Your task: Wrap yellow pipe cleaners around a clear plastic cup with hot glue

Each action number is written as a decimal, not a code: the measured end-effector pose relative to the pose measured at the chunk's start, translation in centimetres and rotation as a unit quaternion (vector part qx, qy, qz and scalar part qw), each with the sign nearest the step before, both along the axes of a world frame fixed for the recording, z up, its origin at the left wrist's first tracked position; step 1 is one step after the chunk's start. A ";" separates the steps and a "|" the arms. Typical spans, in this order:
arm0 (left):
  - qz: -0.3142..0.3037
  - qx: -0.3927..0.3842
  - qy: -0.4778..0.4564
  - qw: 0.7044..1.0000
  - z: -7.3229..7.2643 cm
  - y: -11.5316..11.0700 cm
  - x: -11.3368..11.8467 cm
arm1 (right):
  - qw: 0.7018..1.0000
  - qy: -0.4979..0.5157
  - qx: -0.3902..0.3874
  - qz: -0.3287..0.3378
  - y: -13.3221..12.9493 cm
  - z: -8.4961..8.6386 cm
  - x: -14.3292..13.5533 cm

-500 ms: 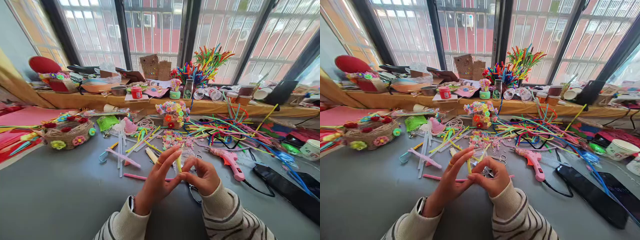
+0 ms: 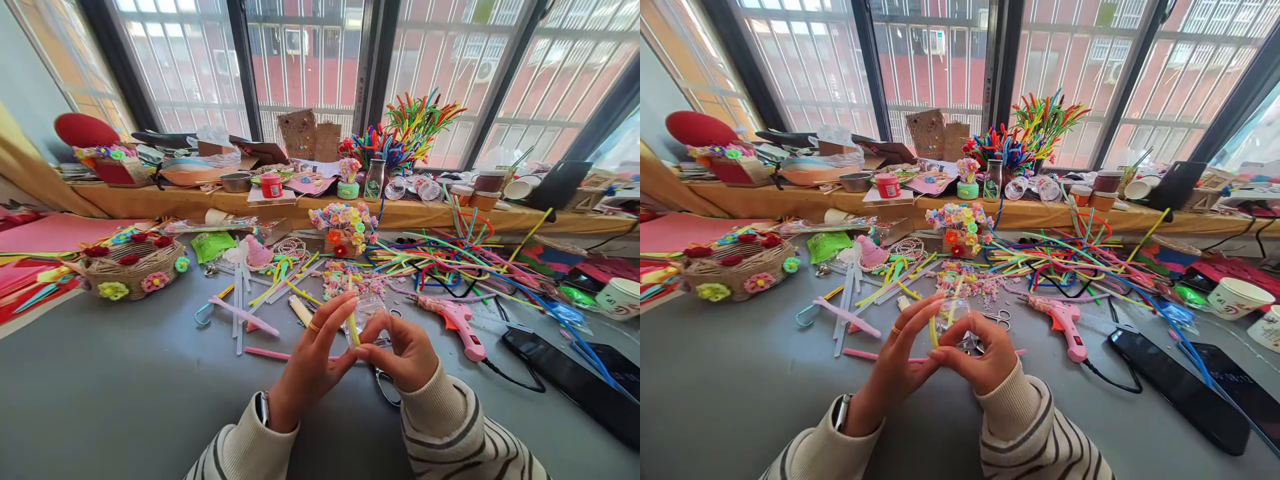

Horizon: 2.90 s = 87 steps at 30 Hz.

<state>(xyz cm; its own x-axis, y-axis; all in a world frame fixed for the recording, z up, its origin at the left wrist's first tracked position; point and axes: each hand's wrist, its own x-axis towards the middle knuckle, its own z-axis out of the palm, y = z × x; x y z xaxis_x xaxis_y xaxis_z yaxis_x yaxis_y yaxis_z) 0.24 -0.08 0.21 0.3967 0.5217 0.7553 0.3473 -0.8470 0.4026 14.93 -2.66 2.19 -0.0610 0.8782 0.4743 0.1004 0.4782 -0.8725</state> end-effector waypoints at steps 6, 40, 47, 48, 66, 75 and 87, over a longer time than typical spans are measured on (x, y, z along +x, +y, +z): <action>-0.008 -0.077 -0.066 0.995 0.0 -0.2 0.0 | 0.996 -0.082 0.030 0.000 0.0 0.3 0.5; -0.156 -0.535 -0.487 0.672 2.2 -1.1 2.2 | 0.987 -0.118 -0.042 -0.102 1.2 -2.1 0.1; -0.156 -0.536 -0.482 0.676 2.4 -1.3 2.2 | 0.992 -0.011 -0.069 -0.101 0.8 -1.4 0.2; -0.157 -0.535 -0.479 0.678 2.4 -1.3 2.2 | 0.993 -0.008 -0.071 -0.094 0.8 -1.3 0.2; -0.177 -0.544 -0.459 0.680 2.1 -1.2 2.1 | 0.993 -0.018 -0.113 -0.001 1.3 -1.5 0.8; -0.167 -0.538 -0.463 0.684 1.8 -1.1 1.8 | 0.995 -0.002 -0.094 -0.014 1.0 -1.4 0.6; -0.053 -0.421 -0.599 0.680 2.6 2.1 -2.1 | 0.974 -0.207 0.037 -0.086 1.2 -1.4 1.0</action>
